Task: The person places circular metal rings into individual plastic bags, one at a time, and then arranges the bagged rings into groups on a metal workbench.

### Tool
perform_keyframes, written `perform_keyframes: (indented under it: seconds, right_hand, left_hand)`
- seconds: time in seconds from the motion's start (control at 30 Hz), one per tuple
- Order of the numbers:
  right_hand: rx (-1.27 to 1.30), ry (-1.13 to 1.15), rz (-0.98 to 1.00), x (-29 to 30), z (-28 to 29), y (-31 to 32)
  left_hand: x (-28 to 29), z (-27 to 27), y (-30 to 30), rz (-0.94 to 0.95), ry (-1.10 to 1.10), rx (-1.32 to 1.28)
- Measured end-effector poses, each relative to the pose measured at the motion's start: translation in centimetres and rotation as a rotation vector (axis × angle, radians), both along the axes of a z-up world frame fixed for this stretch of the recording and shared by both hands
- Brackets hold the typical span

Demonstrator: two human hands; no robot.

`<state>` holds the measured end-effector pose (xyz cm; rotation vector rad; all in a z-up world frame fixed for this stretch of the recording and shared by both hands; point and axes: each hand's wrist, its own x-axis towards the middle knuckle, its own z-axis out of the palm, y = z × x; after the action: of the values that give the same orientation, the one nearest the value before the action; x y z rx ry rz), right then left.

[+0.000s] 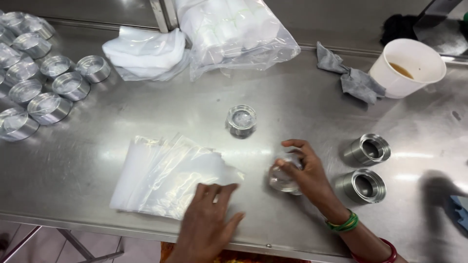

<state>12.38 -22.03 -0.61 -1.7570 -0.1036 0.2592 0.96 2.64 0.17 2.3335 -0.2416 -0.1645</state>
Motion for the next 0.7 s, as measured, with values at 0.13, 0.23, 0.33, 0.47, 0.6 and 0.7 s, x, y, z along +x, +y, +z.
perform_keyframes:
  seconds: [0.13,0.23,0.33,0.47,0.6,0.7]
  right_hand:
    - [0.025,0.109,-0.102,1.8,-1.1,-0.9]
    - [-0.220,0.157,0.022,3.6,0.1,0.4]
    - [-0.023,0.099,-0.052,3.9,2.7,2.5]
    - [-0.282,-0.100,-0.053,4.1,5.1,0.5]
    - [-0.874,-0.324,-0.142,1.5,5.8,-6.1]
    - [-1.030,-0.143,-0.224,-1.3,6.7,-9.2]
  left_hand:
    - [-0.6,1.1,2.8,-0.037,0.193,0.423]
    - [-0.5,0.1,1.9,-0.106,0.203,0.531]
    - [0.6,-1.3,0.8,-0.084,0.005,0.586]
    - [1.2,-3.5,0.6,-0.097,-0.195,0.665]
    - [0.6,-7.0,-0.3,-0.117,-0.314,0.475]
    - [0.8,-6.5,-1.7,-0.112,-0.229,0.267]
